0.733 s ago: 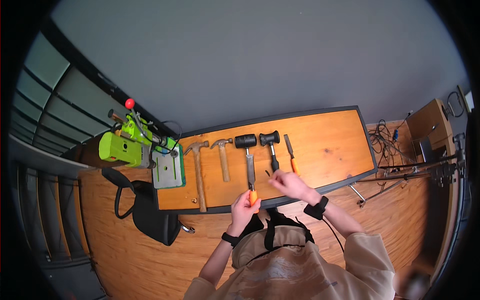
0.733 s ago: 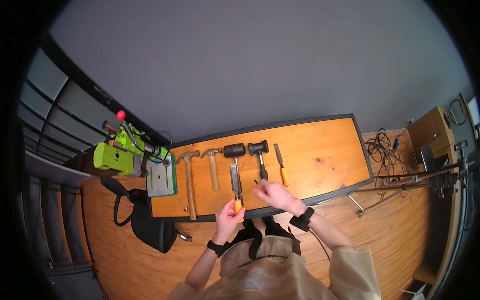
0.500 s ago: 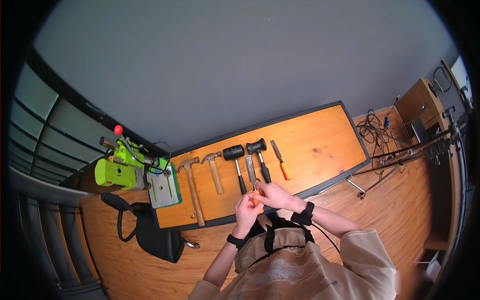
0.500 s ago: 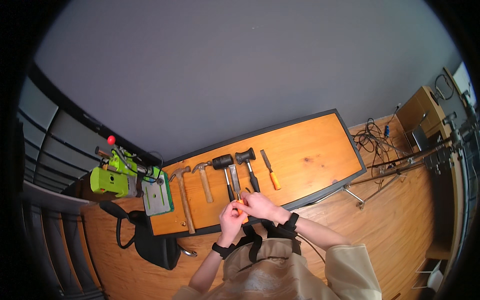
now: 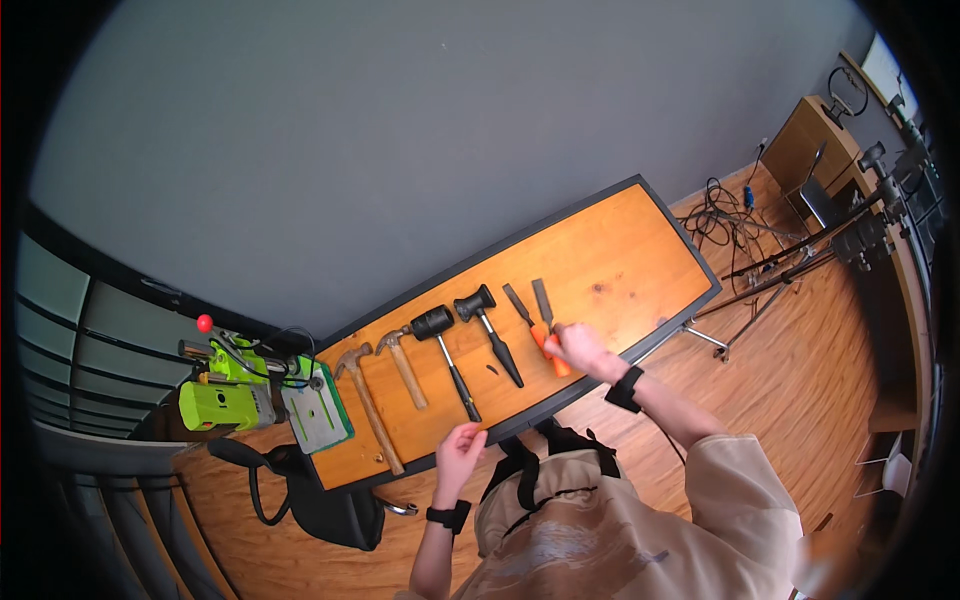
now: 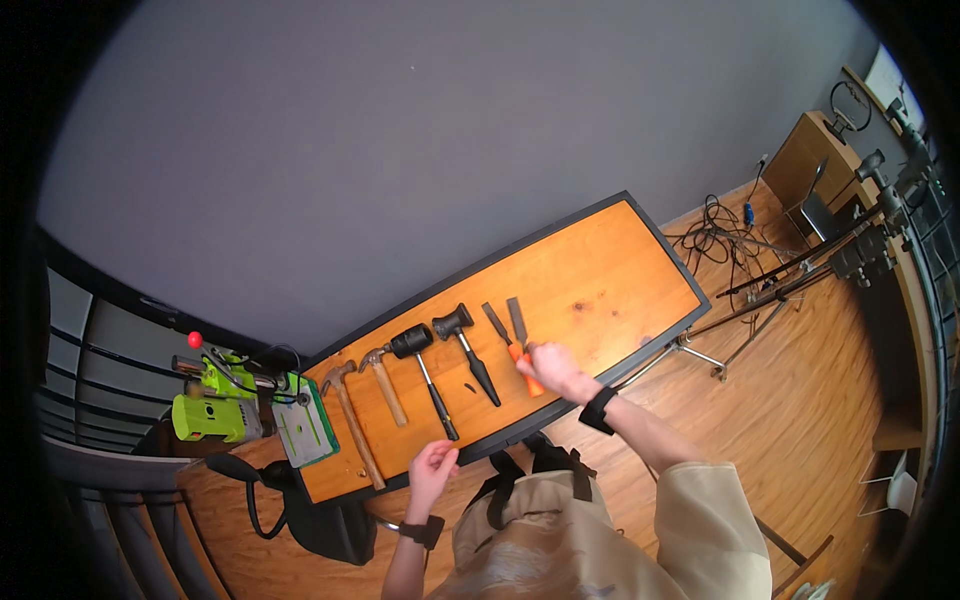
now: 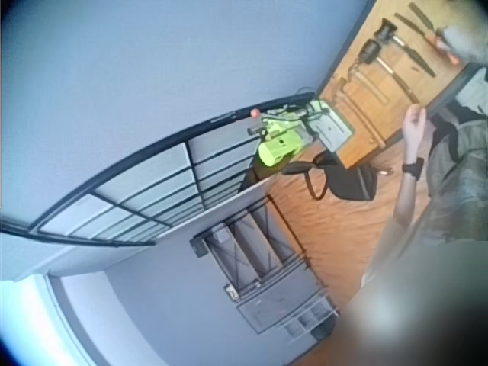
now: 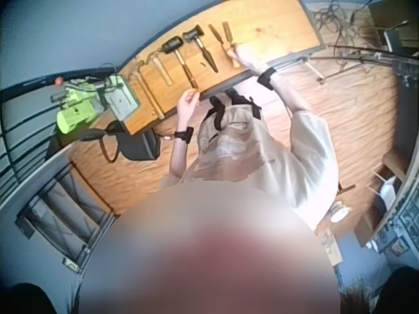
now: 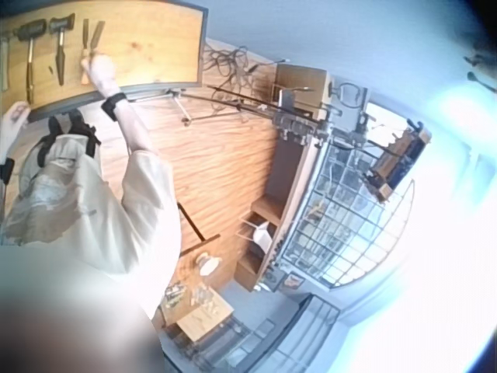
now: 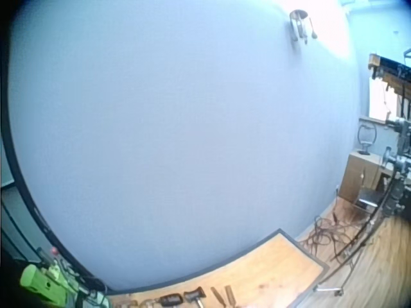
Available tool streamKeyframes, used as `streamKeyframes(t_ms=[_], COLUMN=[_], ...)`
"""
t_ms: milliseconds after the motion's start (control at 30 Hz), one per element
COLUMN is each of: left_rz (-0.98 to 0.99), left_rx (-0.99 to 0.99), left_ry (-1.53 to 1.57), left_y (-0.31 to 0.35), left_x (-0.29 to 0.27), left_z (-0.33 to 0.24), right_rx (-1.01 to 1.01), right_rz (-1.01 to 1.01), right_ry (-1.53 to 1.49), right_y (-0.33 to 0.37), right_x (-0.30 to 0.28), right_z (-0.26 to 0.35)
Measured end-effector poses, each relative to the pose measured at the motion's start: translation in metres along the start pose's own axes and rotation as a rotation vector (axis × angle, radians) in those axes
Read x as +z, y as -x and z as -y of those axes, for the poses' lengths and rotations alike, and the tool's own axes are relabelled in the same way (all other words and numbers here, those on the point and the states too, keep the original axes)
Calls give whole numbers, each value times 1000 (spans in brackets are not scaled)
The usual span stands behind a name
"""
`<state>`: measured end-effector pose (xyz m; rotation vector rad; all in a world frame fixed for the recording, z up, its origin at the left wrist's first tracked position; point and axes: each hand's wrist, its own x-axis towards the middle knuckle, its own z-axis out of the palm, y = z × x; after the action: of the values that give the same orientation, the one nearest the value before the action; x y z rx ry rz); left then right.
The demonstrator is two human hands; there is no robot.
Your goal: Gathering and organizing various tools from a central table and placing them on a secondary cabinet shelf.
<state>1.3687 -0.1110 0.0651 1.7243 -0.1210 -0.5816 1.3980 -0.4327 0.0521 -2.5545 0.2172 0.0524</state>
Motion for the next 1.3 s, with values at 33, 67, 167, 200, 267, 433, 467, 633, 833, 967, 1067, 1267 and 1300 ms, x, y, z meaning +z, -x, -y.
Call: streamKeyframes(t_ms=[33,67,167,200,267,433,467,633,833,967,1067,1267,1300], left_rz=[-50,-100,-219,-229,-266,-362,-386,-471,-485,-538,-532,-599,-608], left_rx=[-9,-19,-116,-123,-246,-443,-518,-824,-880,-866,-843,-812,-835], left_ry=[-55,-109,-122,-120,-256,-216,-211,528,145,227,305,402,434], left_y=[9,19,48,57,78,135,148,204,233,213,211,202,201], left_x=[-7,-12,-24,-27,-35,-38,-37,-23,11,21,16,17,16], left_z=[4,9,41,52,81,168,187,249,247,215,228,232,234], right_rx=[0,-2,8,-18,-38,-86,-93,-136,-125,-139,-130,-138,-140], right_rz=[-10,-20,34,41,70,111,116,115,106,120,126,115,115], right_ry=[72,145,196,196,238,297,295,279,260,297,336,441,440], right_y=[-6,-12,-28,-32,-39,-47,-49,-55,-57,-58,-61,-65,-65], right_x=[0,0,1,5,5,10,12,17,25,26,26,23,22], right_z=[-13,-25,-46,-56,-60,-66,-66,-70,-81,-84,-82,-81,-80])
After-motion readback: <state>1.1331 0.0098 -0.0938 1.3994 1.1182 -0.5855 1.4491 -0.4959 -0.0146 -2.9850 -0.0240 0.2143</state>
